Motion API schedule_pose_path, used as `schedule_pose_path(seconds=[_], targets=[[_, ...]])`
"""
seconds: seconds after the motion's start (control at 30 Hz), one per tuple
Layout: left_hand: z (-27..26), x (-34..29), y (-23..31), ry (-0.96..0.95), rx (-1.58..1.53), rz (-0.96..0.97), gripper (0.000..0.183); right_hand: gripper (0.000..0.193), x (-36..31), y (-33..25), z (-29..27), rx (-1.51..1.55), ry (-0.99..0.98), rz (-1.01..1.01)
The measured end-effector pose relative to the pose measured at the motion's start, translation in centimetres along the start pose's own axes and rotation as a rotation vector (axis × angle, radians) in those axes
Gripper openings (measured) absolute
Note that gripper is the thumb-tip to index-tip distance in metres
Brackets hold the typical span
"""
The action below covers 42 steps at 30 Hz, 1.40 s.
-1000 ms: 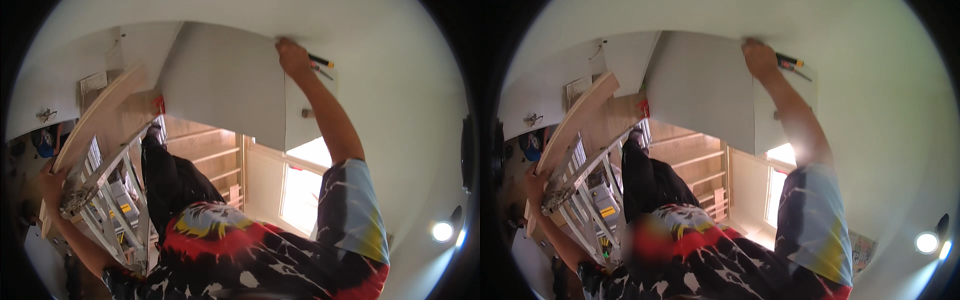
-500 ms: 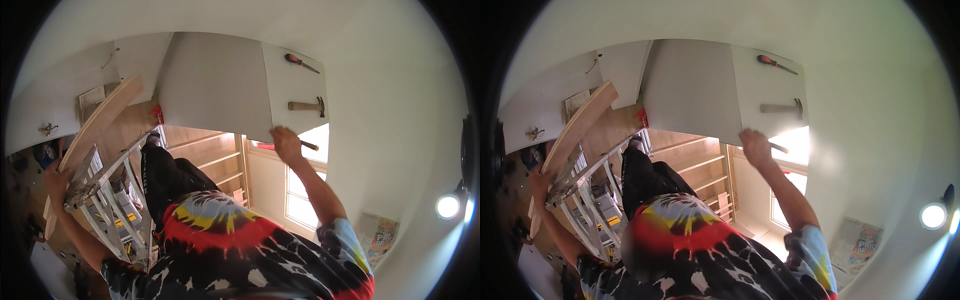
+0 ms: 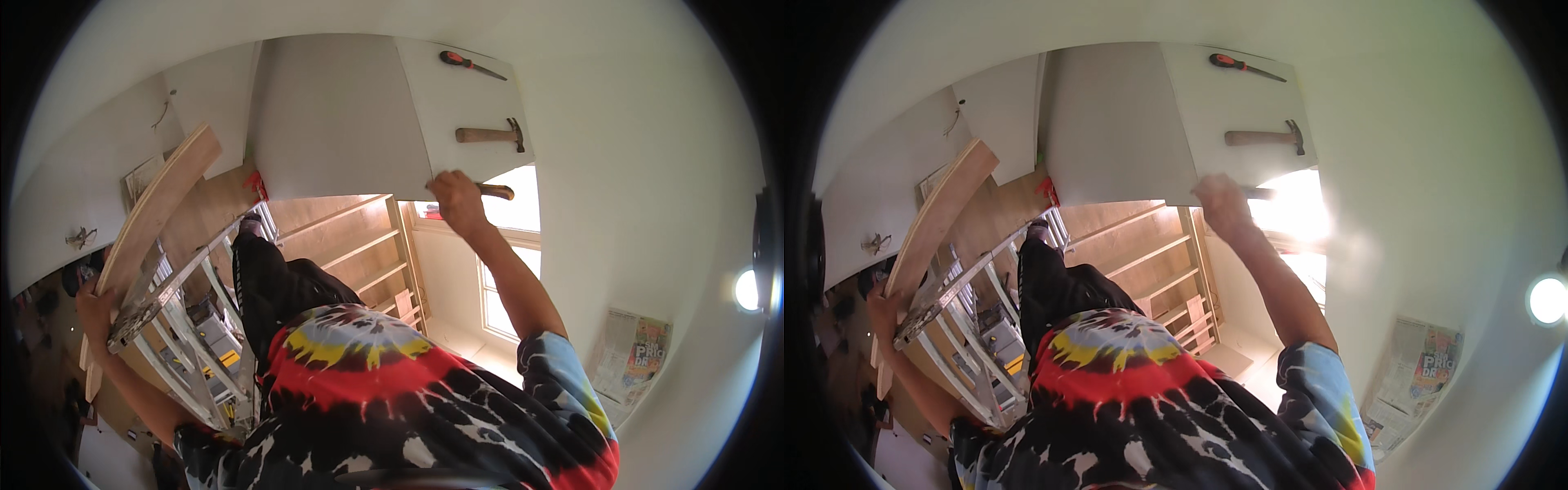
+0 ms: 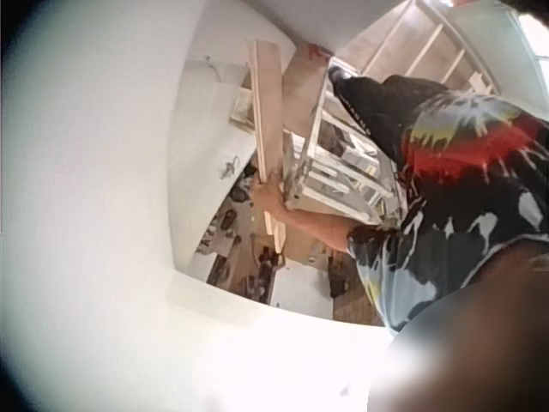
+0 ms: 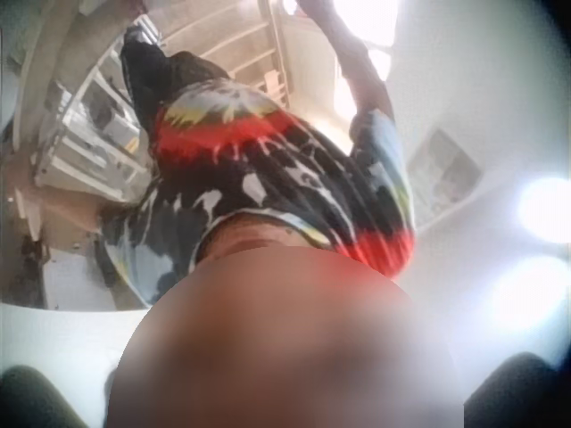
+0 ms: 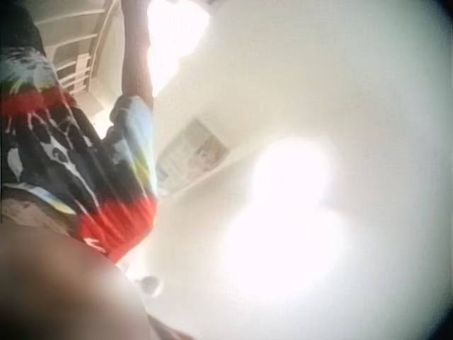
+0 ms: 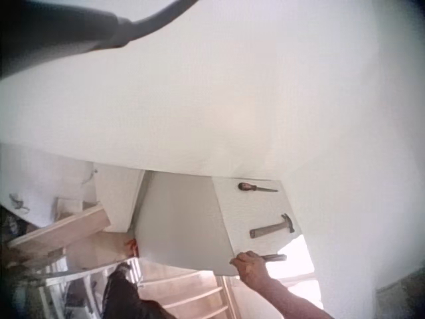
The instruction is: The person is installing a white cabinet on a wall. They use a utility knife to score the cabinet's edge, then a hammer to tap it into place. The person adjusts the cabinet's position and secures it to the wall.
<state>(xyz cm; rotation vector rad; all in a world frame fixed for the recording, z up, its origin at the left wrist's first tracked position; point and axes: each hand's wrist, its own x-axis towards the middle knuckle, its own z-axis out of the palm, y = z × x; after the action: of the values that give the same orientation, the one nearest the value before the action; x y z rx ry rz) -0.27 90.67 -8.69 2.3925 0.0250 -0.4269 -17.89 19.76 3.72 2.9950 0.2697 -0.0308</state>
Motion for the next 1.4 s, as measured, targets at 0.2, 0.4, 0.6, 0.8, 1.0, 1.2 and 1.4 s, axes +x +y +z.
schedule_pose_path(seconds=[0.2,0.4,0.6,0.8,1.0,1.2,1.4], targets=[[-0.1,0.2,0.3,0.081,0.034,0.050,0.045,0.017,-2.0,-0.5,-4.2,0.144,-0.149,0.233],[-0.1,0.6,-0.4,0.070,0.032,0.032,0.045,0.039,3.1,-0.2,-4.4,0.369,-0.172,0.575],[0.1,0.5,-1.6,0.005,-0.053,-0.001,0.044,0.020,0.0,-3.1,-0.2,0.199,-0.044,0.640],[-0.1,-0.5,-0.7,0.070,-0.027,-0.029,0.041,0.016,-2.2,-4.4,-0.4,0.280,0.124,0.711],[0.0,0.0,0.6,0.079,0.058,-0.034,0.040,0.055,-3.1,-6.3,1.6,0.197,0.085,0.991],[-0.2,0.1,1.2,0.005,0.107,-0.084,0.038,0.010,-3.0,-8.7,5.5,0.260,0.547,0.898],[-0.4,0.2,1.7,-0.058,0.054,-0.018,0.039,0.018,-3.7,-11.1,2.2,0.568,0.385,1.233]])
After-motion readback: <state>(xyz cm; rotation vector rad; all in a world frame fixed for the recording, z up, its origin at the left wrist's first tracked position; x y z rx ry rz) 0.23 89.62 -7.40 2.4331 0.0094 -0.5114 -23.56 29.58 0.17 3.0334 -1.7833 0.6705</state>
